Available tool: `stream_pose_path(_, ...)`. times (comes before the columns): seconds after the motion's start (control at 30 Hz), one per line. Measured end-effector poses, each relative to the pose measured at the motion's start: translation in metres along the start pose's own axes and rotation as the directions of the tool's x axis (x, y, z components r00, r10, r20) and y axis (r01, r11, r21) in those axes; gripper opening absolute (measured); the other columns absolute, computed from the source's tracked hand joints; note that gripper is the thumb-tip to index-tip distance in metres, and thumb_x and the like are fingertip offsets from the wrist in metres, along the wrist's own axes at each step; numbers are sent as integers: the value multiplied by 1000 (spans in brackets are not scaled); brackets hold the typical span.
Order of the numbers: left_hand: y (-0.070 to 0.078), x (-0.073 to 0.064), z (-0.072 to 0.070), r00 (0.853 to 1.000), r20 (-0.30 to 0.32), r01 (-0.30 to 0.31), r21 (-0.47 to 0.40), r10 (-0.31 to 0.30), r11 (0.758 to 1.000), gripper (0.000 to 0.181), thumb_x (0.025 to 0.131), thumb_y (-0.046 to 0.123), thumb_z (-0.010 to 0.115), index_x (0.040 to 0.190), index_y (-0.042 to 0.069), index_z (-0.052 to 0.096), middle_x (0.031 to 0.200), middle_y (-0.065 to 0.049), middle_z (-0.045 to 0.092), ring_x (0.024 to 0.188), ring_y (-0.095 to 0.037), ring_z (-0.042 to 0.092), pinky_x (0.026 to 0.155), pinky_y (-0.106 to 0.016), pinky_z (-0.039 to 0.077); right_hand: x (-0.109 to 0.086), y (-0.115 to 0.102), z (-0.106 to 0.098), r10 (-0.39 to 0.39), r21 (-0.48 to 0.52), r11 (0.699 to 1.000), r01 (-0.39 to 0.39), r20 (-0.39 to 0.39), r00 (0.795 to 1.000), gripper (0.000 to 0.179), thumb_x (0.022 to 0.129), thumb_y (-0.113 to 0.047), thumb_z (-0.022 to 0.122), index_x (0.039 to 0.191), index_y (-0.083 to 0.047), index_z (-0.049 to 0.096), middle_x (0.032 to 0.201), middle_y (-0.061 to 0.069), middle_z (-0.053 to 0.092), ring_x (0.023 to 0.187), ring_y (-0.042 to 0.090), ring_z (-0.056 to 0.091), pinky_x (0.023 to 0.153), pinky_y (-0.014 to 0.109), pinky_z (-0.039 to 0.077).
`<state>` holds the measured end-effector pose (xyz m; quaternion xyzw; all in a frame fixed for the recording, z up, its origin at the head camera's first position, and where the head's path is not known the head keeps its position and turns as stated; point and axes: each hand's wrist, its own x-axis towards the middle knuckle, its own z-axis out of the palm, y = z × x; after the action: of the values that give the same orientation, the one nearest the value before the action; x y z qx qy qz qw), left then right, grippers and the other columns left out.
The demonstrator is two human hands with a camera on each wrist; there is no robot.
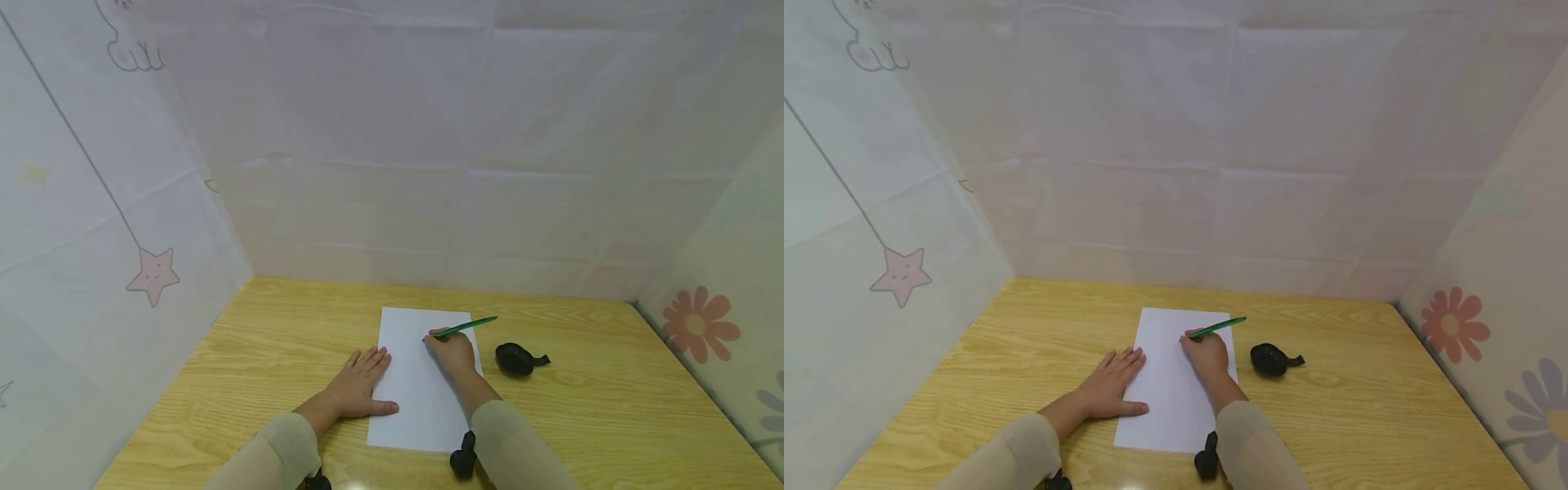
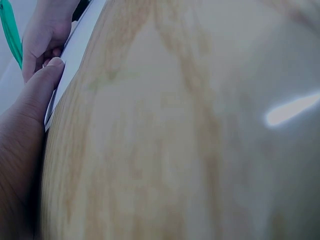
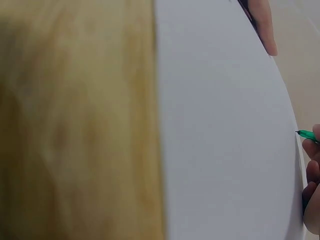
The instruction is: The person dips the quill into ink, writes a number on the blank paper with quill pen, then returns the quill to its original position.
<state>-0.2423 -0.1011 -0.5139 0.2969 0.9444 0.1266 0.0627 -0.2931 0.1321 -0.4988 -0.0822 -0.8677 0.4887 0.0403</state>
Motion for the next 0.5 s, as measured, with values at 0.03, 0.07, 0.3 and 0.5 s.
stream_pose_path(0.03,0,0,0,1000,-3,-2,-1,2,1000,106,83,81,45,157,9,21,165,-7,16,154,-25,11,124,-53,7,0,0,0,0,1,1000,0,0,1000,21,87,-26,72,96,-8,78,101,12,75,102,30,68,89,43,55)
stream_pose_path(0.07,0,0,0,1000,-8,-4,-1,4,1000,107,83,82,44,157,8,21,165,-7,16,154,-25,11,123,-53,7,0,0,0,0,1,1000,0,0,1000,21,87,-27,72,96,-8,78,101,12,75,102,30,68,89,43,54)
stream_pose_path(0.3,4,-2,-6,1000,5,-9,-5,9,1000,105,84,79,46,156,6,22,165,-9,17,154,-28,12,123,-54,7,1,2,2,3,-15,1000,-3,0,1000,20,87,-27,72,95,-10,78,100,10,76,102,29,68,89,43,54)
stream_pose_path(0.5,9,-3,-12,999,40,16,32,-17,999,100,86,72,52,157,8,21,165,-8,16,154,-26,13,124,-52,9,1,3,1,-10,-17,1000,10,4,1000,20,87,-26,72,94,-9,78,99,10,76,102,29,68,88,42,54)
